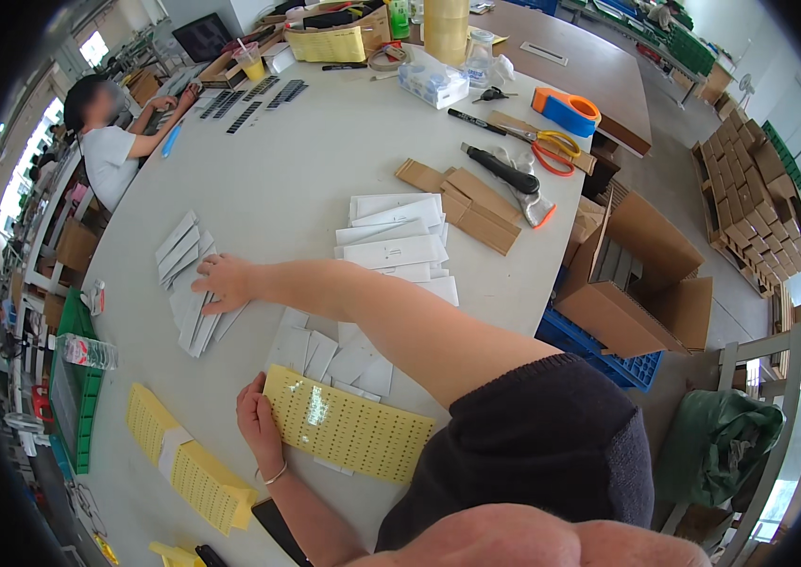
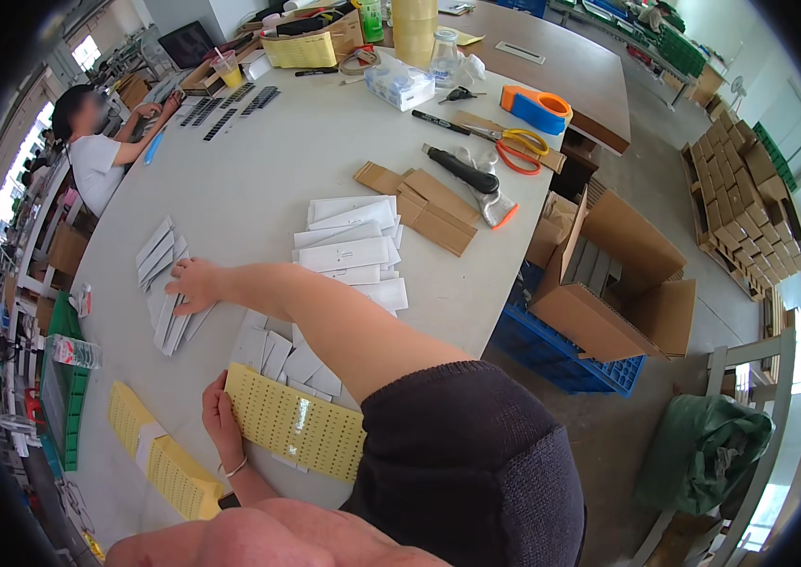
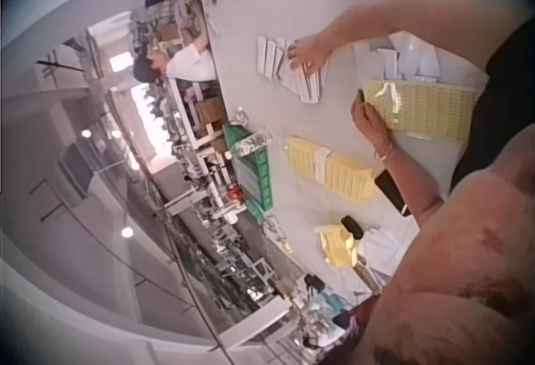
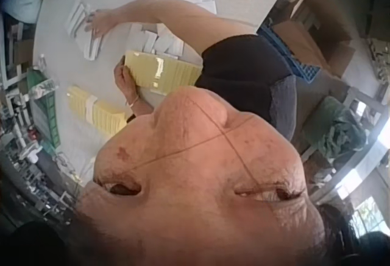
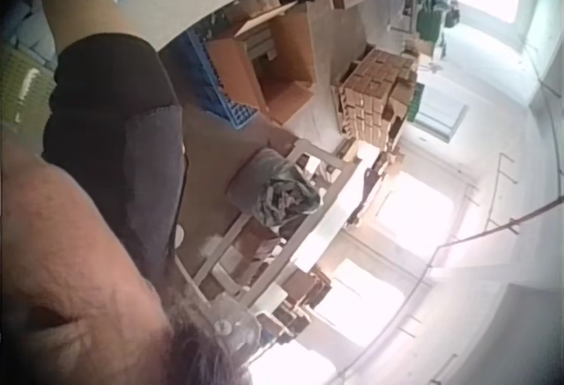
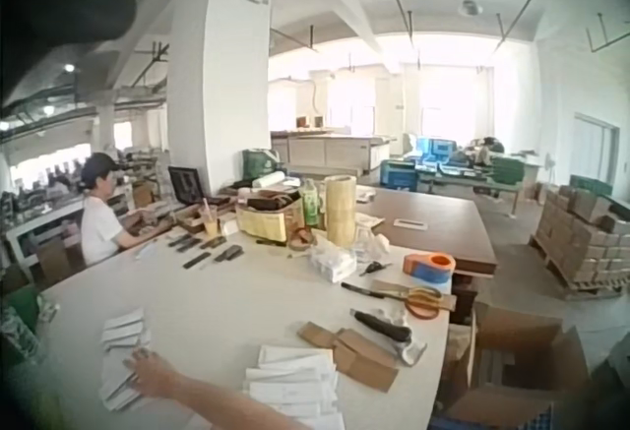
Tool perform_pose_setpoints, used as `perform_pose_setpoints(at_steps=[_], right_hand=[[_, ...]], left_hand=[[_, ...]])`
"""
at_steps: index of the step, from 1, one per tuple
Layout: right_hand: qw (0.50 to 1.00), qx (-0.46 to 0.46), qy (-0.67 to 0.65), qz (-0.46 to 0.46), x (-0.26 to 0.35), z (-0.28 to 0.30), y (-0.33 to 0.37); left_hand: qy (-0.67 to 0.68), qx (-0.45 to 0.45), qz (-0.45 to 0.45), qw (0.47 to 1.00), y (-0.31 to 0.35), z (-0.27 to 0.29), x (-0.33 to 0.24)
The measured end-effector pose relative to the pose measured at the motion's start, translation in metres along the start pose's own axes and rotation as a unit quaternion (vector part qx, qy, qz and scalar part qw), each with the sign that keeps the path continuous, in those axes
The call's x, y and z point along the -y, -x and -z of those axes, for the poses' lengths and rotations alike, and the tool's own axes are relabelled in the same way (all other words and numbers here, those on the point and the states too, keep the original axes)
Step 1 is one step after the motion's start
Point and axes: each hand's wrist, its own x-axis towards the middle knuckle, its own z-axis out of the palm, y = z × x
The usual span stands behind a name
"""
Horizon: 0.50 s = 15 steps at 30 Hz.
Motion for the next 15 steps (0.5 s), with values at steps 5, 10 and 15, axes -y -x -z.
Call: perform_pose_setpoints(at_steps=[5,10,15], right_hand=[[0.999,0.026,0.019,0.017,0.007,0.008,0.006],[0.994,0.088,0.063,0.033,0.020,-0.001,0.004],[0.973,0.164,0.160,-0.001,0.016,0.043,0.024]], left_hand=[[-0.068,-0.013,-0.048,0.996,-0.001,0.000,0.008],[-0.108,-0.016,-0.047,0.993,0.007,0.007,0.015],[-0.144,-0.044,-0.024,0.988,-0.008,-0.006,-0.018]])
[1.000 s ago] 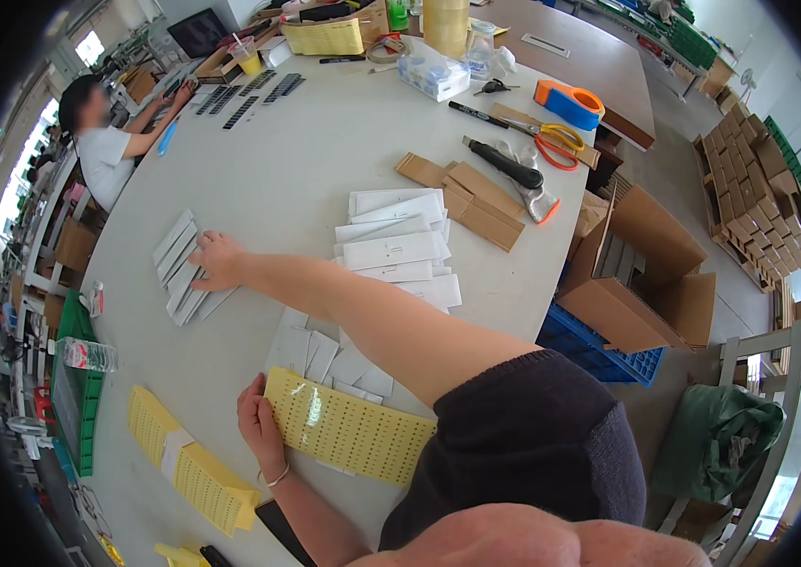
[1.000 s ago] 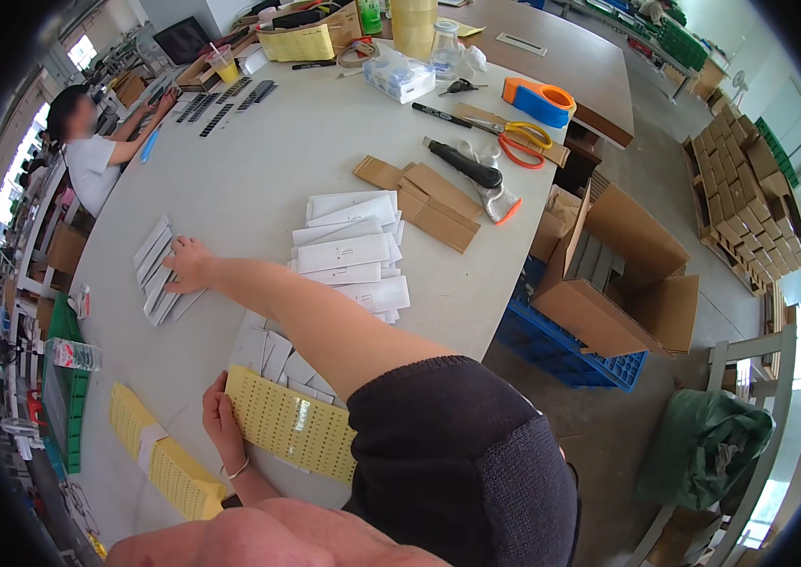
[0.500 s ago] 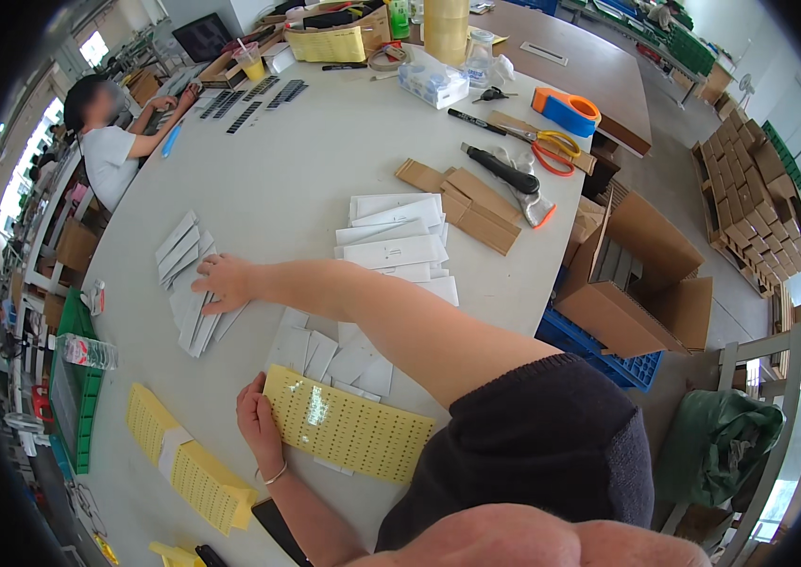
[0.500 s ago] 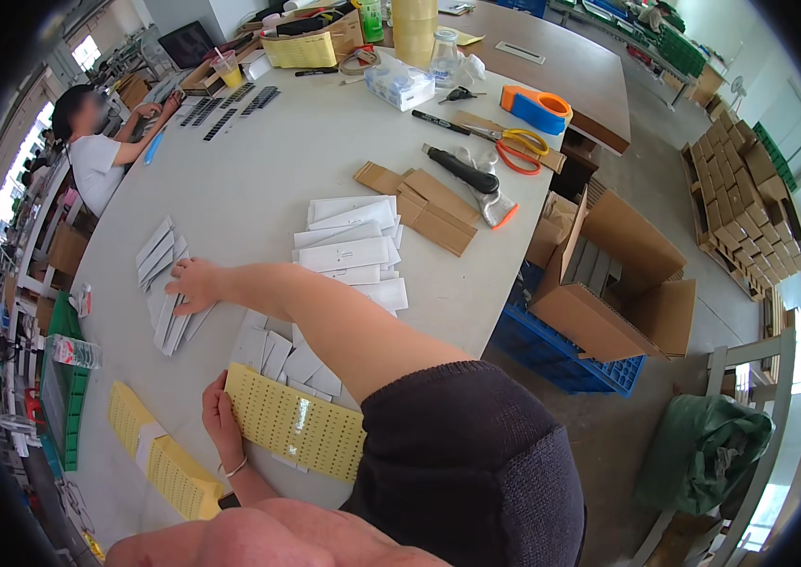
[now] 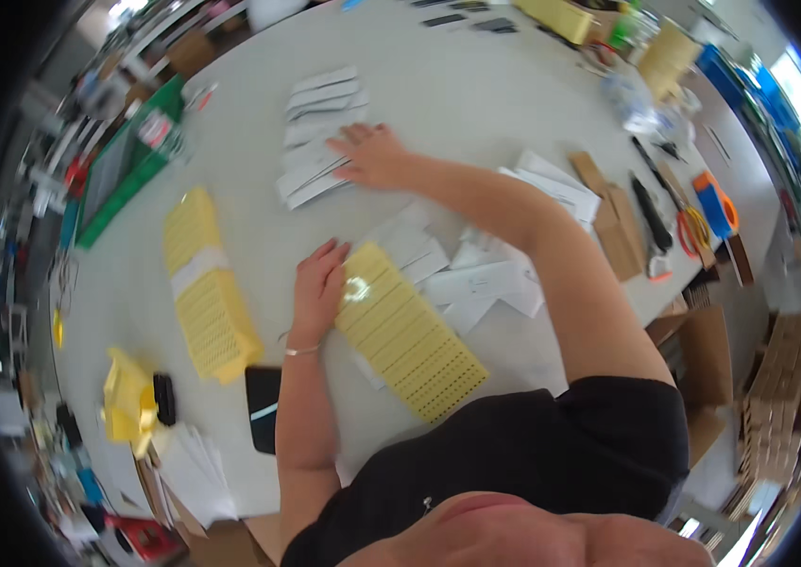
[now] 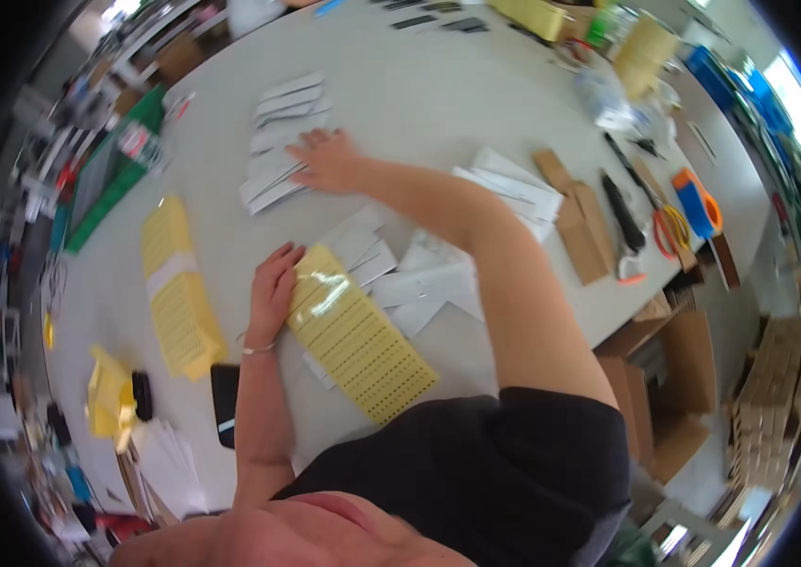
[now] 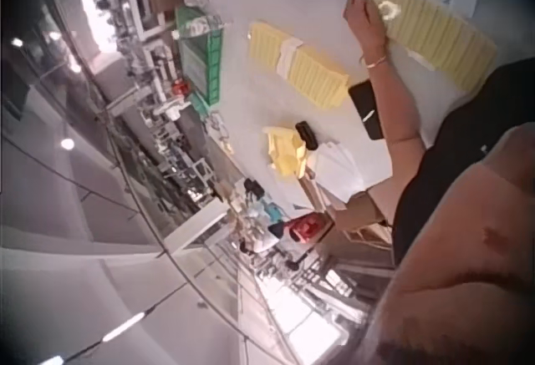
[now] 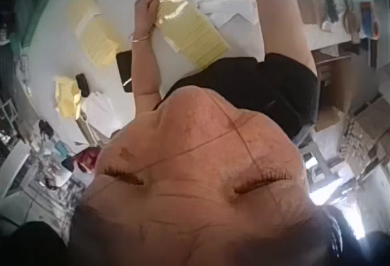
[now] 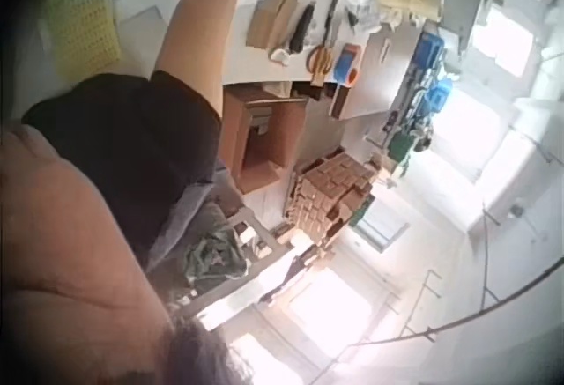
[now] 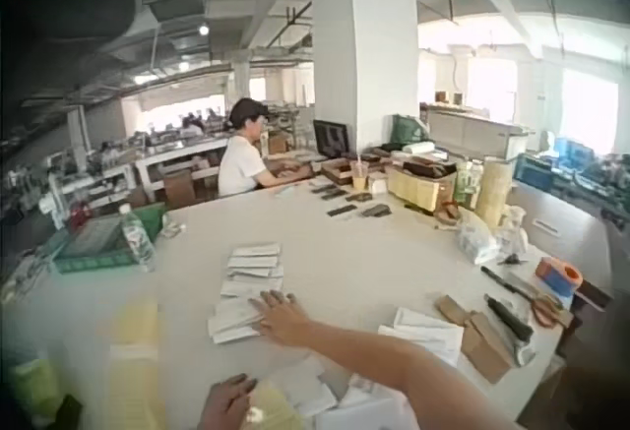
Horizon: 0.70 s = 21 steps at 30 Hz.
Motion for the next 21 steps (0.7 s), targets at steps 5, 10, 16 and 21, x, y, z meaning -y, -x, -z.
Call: perform_pose_setpoints(at_steps=[5,10,16,21], right_hand=[[0.997,-0.014,-0.025,0.073,0.006,0.004,0.016],[0.994,-0.071,-0.038,0.076,0.015,0.015,0.023],[0.934,0.065,-0.305,0.171,0.071,0.069,0.052],[0.943,0.070,-0.231,0.229,0.082,0.064,0.070]], left_hand=[[0.019,0.009,-0.016,1.000,0.005,0.000,0.016],[0.052,-0.005,0.011,0.999,0.009,0.004,0.014],[0.080,-0.023,-0.009,0.996,0.011,0.003,0.028],[0.070,0.001,-0.005,0.998,0.009,0.006,0.022]])
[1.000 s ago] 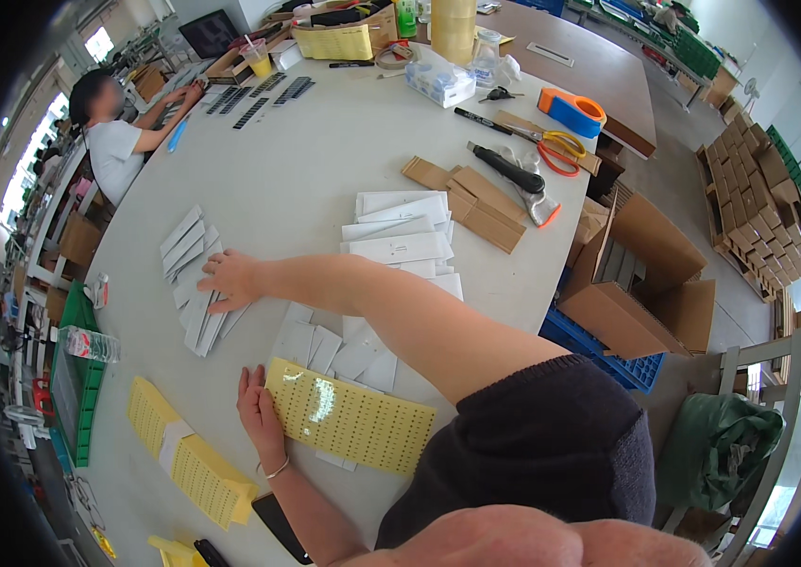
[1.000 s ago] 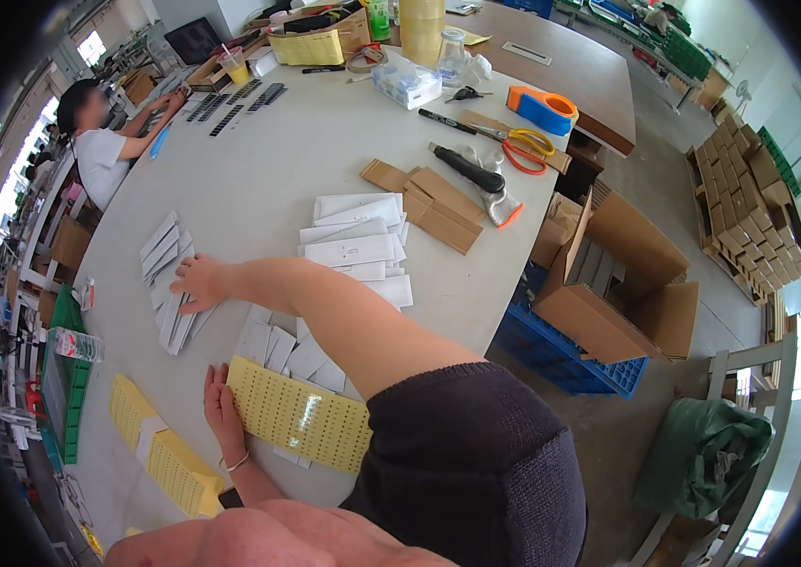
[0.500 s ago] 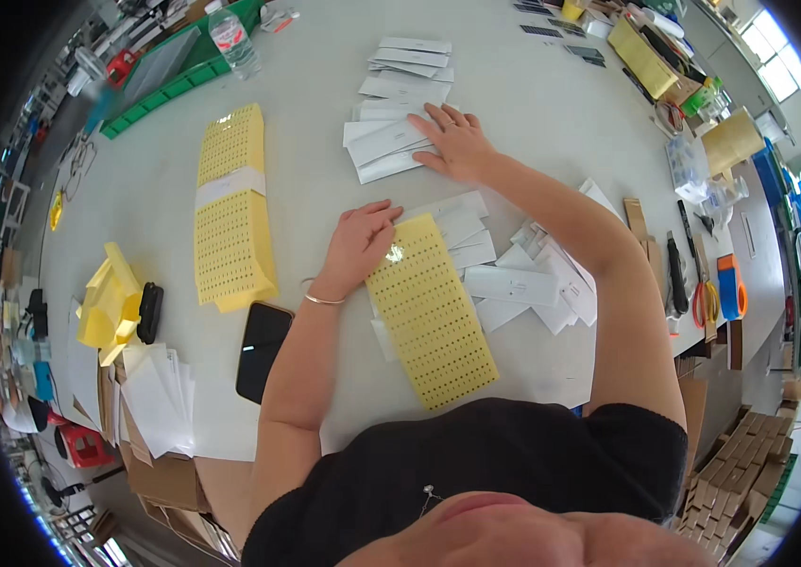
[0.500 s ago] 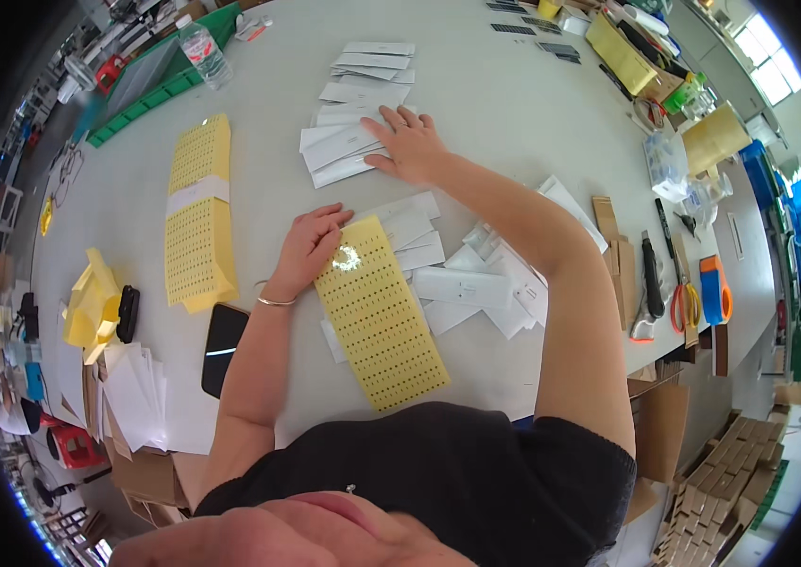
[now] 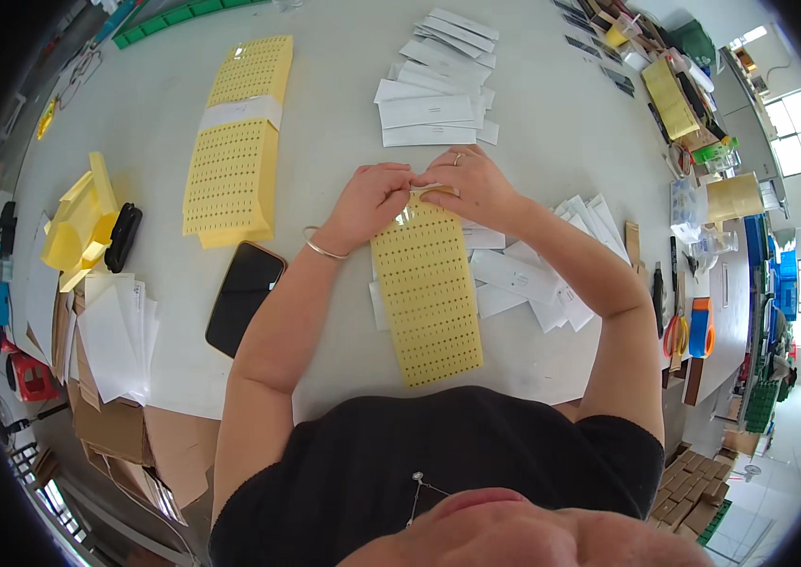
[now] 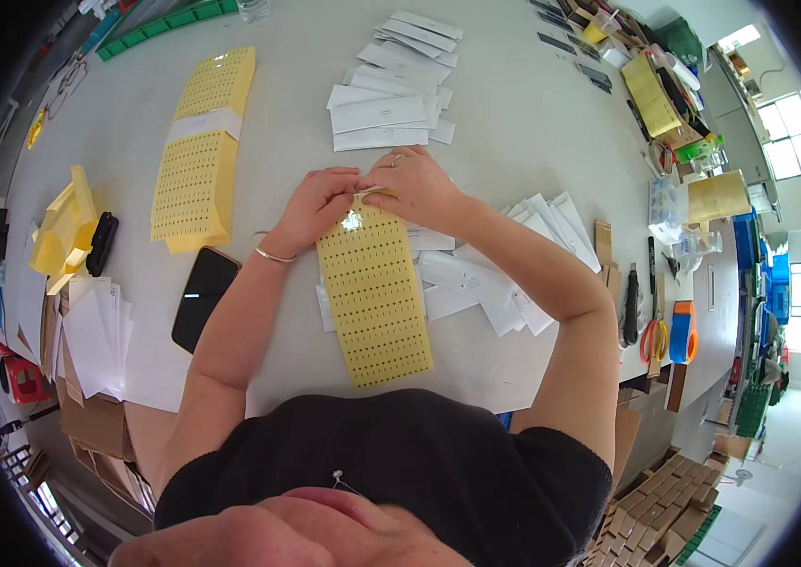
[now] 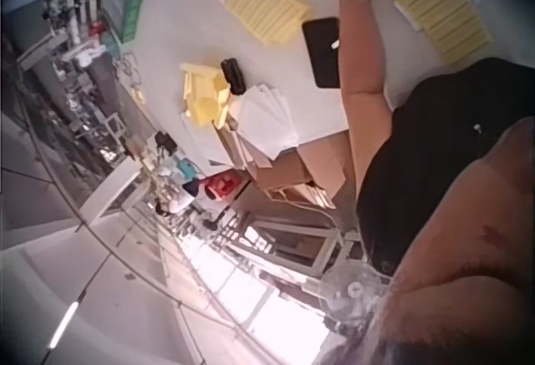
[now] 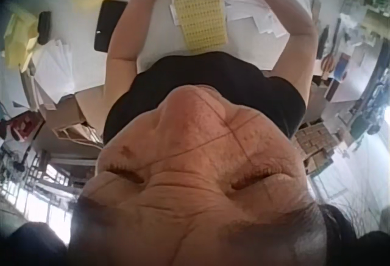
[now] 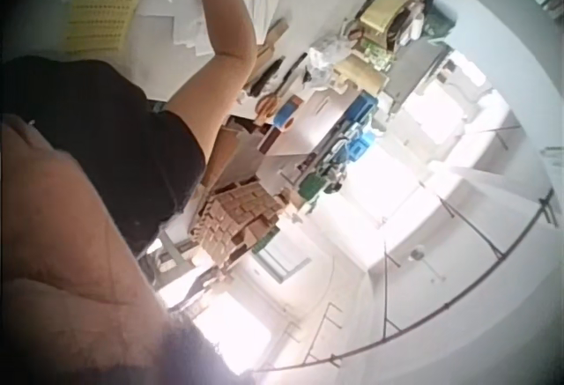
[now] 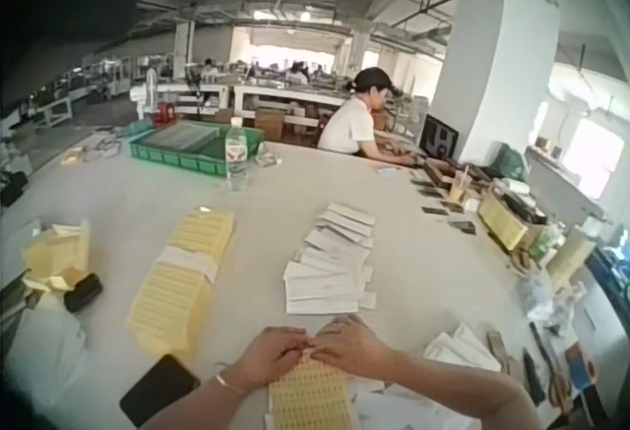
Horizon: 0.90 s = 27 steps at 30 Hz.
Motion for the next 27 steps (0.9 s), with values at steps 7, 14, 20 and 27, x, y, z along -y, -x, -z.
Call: perform_pose_setpoints(at_steps=[7,14,20,27], right_hand=[[0.993,-0.071,0.079,0.053,0.003,-0.011,0.000],[0.991,-0.095,0.066,0.071,0.006,-0.004,-0.011],[0.989,-0.115,0.034,-0.088,-0.070,0.014,-0.049],[0.980,-0.062,0.123,-0.142,-0.085,-0.002,-0.070]], left_hand=[[-0.027,-0.012,-0.009,1.000,0.001,-0.002,-0.001],[0.024,-0.041,0.008,0.999,0.001,0.000,-0.004],[-0.015,-0.057,-0.019,0.998,0.001,-0.005,0.006],[-0.006,-0.044,-0.007,0.999,0.000,-0.003,0.000]])
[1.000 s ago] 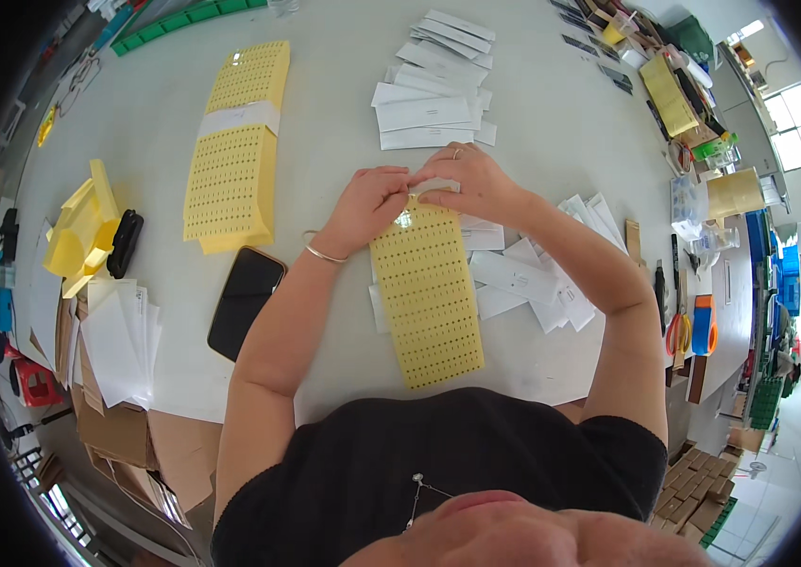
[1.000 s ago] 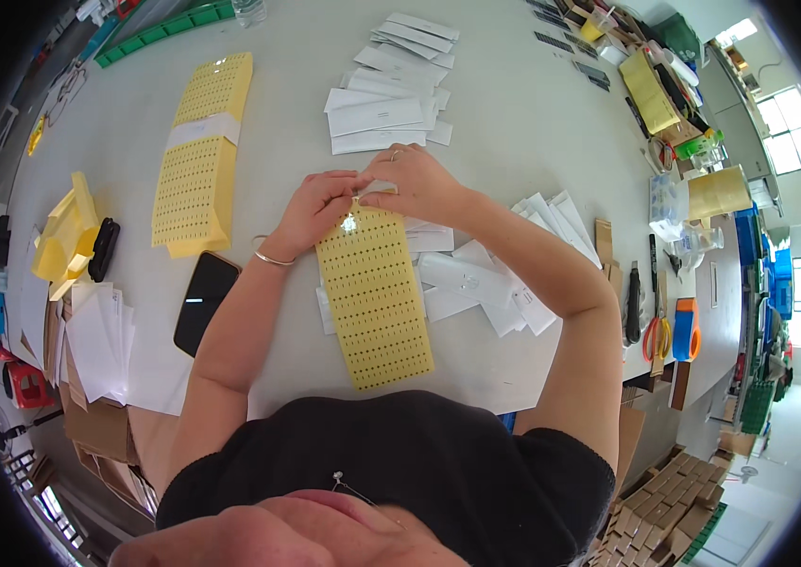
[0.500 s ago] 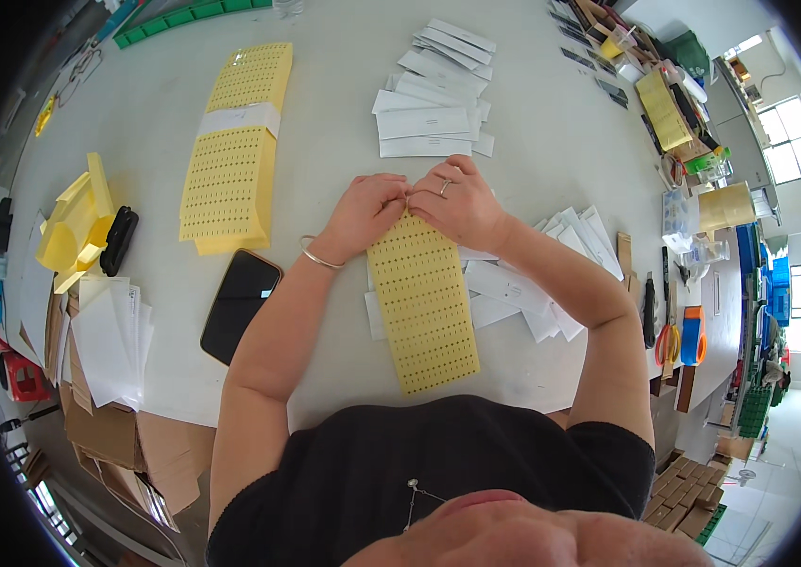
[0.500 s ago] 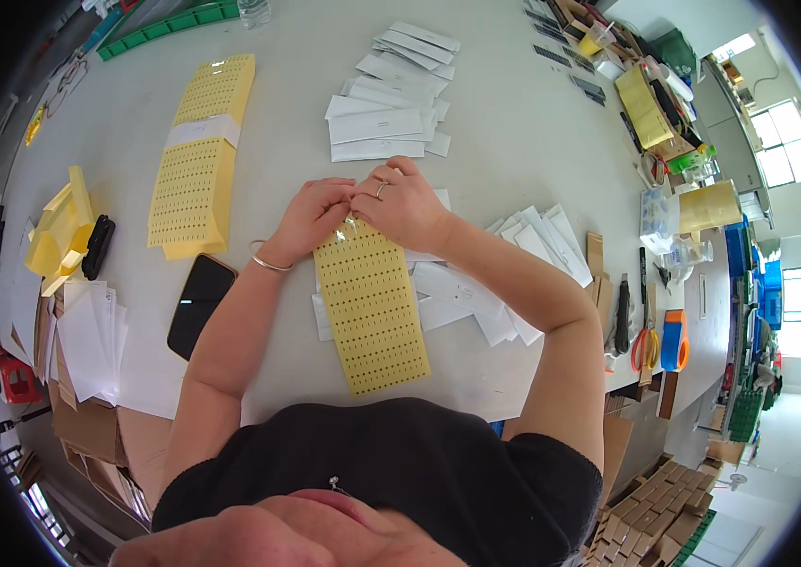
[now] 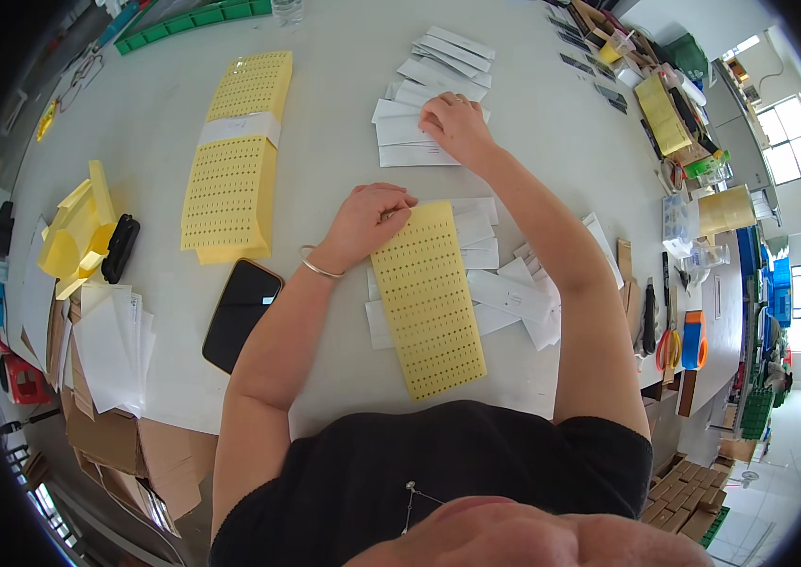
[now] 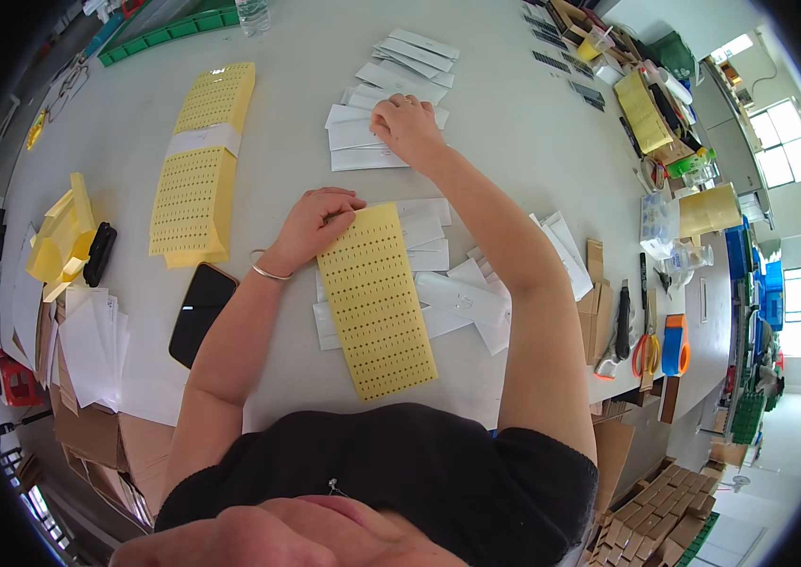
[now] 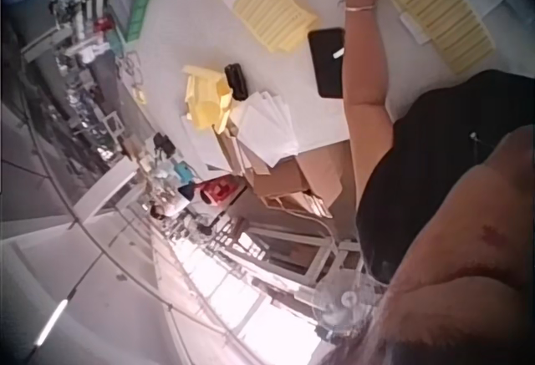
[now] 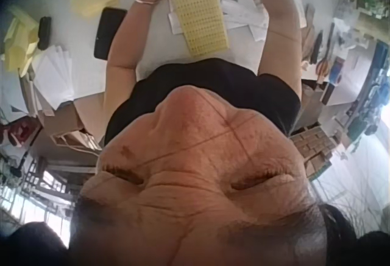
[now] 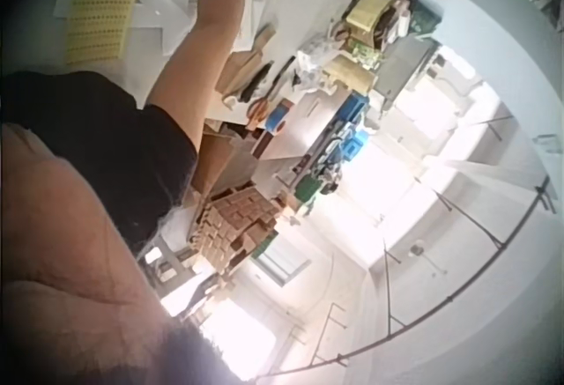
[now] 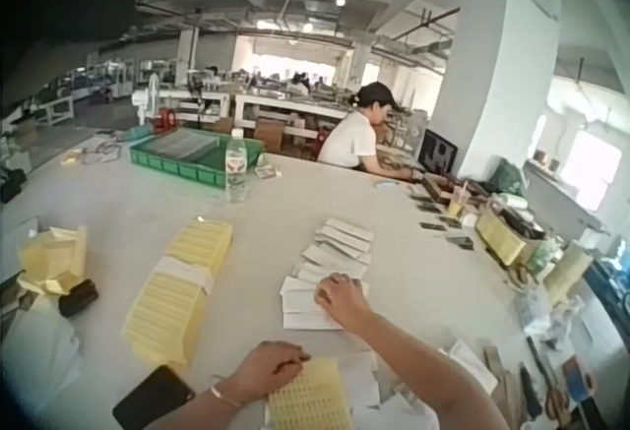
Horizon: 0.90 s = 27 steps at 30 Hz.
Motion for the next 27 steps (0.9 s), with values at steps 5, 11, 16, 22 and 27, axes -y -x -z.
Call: perform_pose_setpoints(at_steps=[5,11,16,22,27], right_hand=[[0.999,0.012,-0.005,0.043,-0.001,0.010,0.006],[0.981,0.031,0.079,0.175,-0.007,0.019,0.017],[0.992,0.027,0.056,0.109,0.004,0.032,0.028],[0.971,0.216,-0.089,0.055,0.034,0.066,0.076],[0.943,0.166,-0.285,0.033,0.033,0.070,0.086]], left_hand=[[0.074,-0.008,0.049,0.996,0.002,0.001,-0.001],[0.094,-0.043,0.077,0.992,0.003,-0.001,0.000],[0.135,-0.049,0.122,0.982,0.006,0.001,-0.003],[0.256,-0.056,0.104,0.959,0.014,0.008,0.001],[0.261,-0.036,0.114,0.958,0.008,0.006,0.000]])
